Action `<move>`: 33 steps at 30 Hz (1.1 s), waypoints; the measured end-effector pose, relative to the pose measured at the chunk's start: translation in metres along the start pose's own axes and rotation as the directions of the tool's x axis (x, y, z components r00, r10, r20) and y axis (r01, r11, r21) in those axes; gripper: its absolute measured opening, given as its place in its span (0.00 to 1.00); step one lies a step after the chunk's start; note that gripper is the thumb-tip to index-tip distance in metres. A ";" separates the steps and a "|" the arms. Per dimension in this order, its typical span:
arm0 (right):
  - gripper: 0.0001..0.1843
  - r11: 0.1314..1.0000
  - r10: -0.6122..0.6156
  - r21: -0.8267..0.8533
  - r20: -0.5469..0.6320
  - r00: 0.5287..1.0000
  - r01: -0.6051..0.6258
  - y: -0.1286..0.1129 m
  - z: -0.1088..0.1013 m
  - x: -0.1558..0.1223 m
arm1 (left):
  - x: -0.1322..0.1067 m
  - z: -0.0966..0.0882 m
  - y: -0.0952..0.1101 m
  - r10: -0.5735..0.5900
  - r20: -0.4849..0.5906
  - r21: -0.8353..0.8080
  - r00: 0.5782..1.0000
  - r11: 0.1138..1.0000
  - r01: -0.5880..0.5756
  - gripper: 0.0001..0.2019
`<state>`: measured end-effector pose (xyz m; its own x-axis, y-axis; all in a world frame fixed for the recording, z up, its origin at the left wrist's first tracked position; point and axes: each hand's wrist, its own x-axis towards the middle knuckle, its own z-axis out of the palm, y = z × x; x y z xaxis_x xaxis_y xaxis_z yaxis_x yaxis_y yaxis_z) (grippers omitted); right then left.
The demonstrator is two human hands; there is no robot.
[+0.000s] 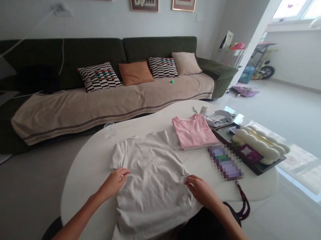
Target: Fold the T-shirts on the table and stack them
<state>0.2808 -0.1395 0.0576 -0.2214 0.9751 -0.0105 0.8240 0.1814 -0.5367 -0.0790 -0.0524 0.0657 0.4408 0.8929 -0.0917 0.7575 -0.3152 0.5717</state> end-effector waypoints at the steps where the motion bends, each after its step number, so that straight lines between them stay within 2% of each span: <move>1: 0.17 1.000 -0.009 -0.008 0.000 1.000 0.009 -0.005 0.004 0.014 | 0.021 0.002 -0.002 -0.016 -0.065 0.026 0.998 1.000 0.018 0.20; 3: 0.20 0.999 -0.026 -0.033 -0.006 1.000 0.026 -0.013 0.015 0.043 | 0.054 0.011 -0.006 -0.053 -0.165 0.080 0.985 0.995 0.067 0.24; 5: 0.24 0.997 -0.038 -0.068 -0.012 0.999 0.037 -0.017 0.027 0.069 | 0.073 0.027 -0.013 -0.086 -0.223 0.130 0.971 0.985 0.117 0.25; 8: 0.27 0.992 -0.035 -0.124 -0.012 0.999 0.033 -0.016 0.042 0.096 | 0.075 0.049 -0.027 -0.125 -0.274 0.194 0.954 0.964 0.182 0.25; 10: 0.29 0.988 -0.008 -0.154 -0.010 1.000 0.006 -0.012 0.049 0.103 | 0.070 0.056 -0.037 -0.146 -0.301 0.224 0.942 0.950 0.218 0.25; 16: 0.30 0.972 0.108 -0.207 -0.040 0.993 -0.114 0.001 0.065 0.095 | 0.069 0.052 -0.059 -0.187 -0.313 0.368 0.931 0.880 0.300 0.28; 19: 0.30 0.968 0.125 -0.211 -0.054 0.991 -0.133 0.001 0.067 0.092 | 0.078 0.040 -0.064 -0.202 -0.272 0.415 0.941 0.857 0.304 0.30; 22: 0.28 0.968 0.125 -0.208 -0.080 0.989 -0.139 -0.005 0.063 0.101 | 0.094 0.025 -0.065 -0.169 -0.298 0.423 0.940 0.859 0.288 0.26; 24: 0.23 0.972 0.101 -0.200 -0.099 0.990 -0.119 -0.009 0.058 0.119 | 0.108 0.021 -0.065 -0.113 -0.323 0.434 0.940 0.864 0.253 0.24; 27: 0.18 0.981 0.031 -0.184 -0.116 0.993 -0.052 -0.006 0.048 0.163 | 0.131 0.028 -0.065 -0.064 -0.307 0.453 0.950 0.867 0.205 0.25; 30: 0.18 0.984 -0.002 -0.177 -0.127 0.992 -0.020 0.007 0.044 0.207 | 0.141 0.043 -0.068 -0.081 -0.313 0.460 0.946 0.859 0.226 0.26; 33: 0.21 0.983 0.012 -0.180 -0.122 0.992 -0.034 0.021 0.049 0.230 | 0.142 0.050 -0.071 -0.141 -0.310 0.464 0.940 0.841 0.279 0.25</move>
<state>0.2218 0.0825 0.0027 -0.1465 0.9854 0.0862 0.9116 0.1683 -0.3750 -0.0466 0.0804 -0.0284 0.1583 0.9836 0.0863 0.9833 -0.1650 0.0765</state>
